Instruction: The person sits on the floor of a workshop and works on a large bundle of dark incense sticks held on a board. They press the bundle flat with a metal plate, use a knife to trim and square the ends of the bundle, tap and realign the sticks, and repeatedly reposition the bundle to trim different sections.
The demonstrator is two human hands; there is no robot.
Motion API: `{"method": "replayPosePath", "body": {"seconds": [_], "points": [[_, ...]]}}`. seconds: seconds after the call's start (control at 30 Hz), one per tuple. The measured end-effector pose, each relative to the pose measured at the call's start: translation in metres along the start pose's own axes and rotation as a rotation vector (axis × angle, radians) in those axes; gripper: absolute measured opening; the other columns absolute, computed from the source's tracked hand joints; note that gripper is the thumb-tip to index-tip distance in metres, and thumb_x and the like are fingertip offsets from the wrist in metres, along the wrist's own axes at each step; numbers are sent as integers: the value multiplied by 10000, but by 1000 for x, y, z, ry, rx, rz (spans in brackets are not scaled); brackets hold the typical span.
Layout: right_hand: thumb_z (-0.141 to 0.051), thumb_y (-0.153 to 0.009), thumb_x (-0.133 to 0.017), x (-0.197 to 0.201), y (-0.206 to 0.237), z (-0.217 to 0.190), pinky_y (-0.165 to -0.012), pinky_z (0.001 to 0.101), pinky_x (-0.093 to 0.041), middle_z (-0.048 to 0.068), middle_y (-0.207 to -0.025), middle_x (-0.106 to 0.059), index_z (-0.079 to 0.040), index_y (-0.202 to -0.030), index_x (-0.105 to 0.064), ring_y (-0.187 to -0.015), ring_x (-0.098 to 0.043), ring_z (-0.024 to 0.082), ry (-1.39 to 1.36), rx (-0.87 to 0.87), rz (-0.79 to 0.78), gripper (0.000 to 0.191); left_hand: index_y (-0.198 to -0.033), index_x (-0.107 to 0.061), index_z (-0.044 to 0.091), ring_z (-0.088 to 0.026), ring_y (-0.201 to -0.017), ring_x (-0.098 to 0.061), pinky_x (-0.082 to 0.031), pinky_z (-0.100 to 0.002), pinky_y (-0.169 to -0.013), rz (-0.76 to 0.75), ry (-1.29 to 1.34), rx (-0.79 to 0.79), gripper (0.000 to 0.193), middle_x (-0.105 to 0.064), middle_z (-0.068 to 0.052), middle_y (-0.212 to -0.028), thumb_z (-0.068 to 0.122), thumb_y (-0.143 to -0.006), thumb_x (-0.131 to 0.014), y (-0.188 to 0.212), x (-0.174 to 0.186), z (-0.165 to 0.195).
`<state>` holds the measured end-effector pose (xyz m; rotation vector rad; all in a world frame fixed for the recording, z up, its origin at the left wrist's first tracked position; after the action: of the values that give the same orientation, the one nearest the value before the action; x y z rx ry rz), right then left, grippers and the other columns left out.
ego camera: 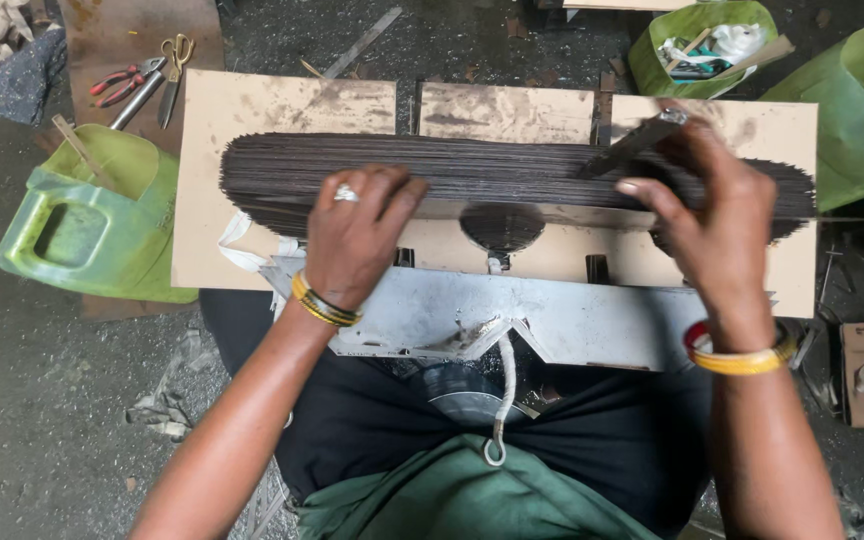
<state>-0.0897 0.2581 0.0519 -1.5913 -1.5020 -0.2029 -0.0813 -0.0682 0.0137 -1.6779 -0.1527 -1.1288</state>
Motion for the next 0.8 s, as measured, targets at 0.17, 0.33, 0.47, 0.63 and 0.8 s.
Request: {"method": "replayPosePath", "body": {"seconds": [0.17,0.33,0.47,0.63,0.8], "points": [[56,-969,-751,48,70,41,-943,313,-508,118,-1148,-608,-38,-1175,-737,-1090,-610,234,364,-45,203,227,-1080,-727,88,-250,-1053,-633,-509,-407,-859,51,-24,65,232,-634,-61,-1060,25,-857,-736,24,27,-29],[94,-996,-864,45,104,73,-891,352,-494,112,-1142,-626,-50,-1088,-772,-1088,-576,287,583,113,226,194,-1050,-761,89,-258,-982,-658,-505,-367,-711,126,-11,130,254,-583,-60,-927,-32,-827,-780,28,20,-28],[112,-995,-811,43,106,85,-982,351,-515,87,-1152,-632,-40,-1167,-773,-1119,-592,256,584,138,295,233,-1026,-762,84,-258,-945,-655,-496,-352,-684,170,34,185,252,-565,-54,-880,-53,-820,-814,28,19,-24],[92,-977,-775,43,102,90,-987,314,-505,52,-1079,-650,-70,-1069,-726,-1079,-597,207,564,101,314,192,-1001,-762,82,-235,-888,-631,-483,-351,-666,225,63,243,278,-568,-52,-853,-65,-774,-825,28,16,-23],[109,-946,-730,42,107,96,-962,307,-494,60,-1051,-706,-57,-1017,-727,-1037,-626,195,534,72,328,180,-1004,-777,97,-213,-876,-619,-488,-341,-658,228,51,286,301,-573,-33,-836,-69,-757,-821,32,10,-23]]}}
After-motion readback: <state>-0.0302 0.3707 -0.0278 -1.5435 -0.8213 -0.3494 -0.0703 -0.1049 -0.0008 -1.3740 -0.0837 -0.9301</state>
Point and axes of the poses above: each hand's wrist, its own y-axis away from the middle knuckle, its own x-axis out of the back of the hand, z = x × y, the point moved 3 cm from there along -y, towards the middle knuckle
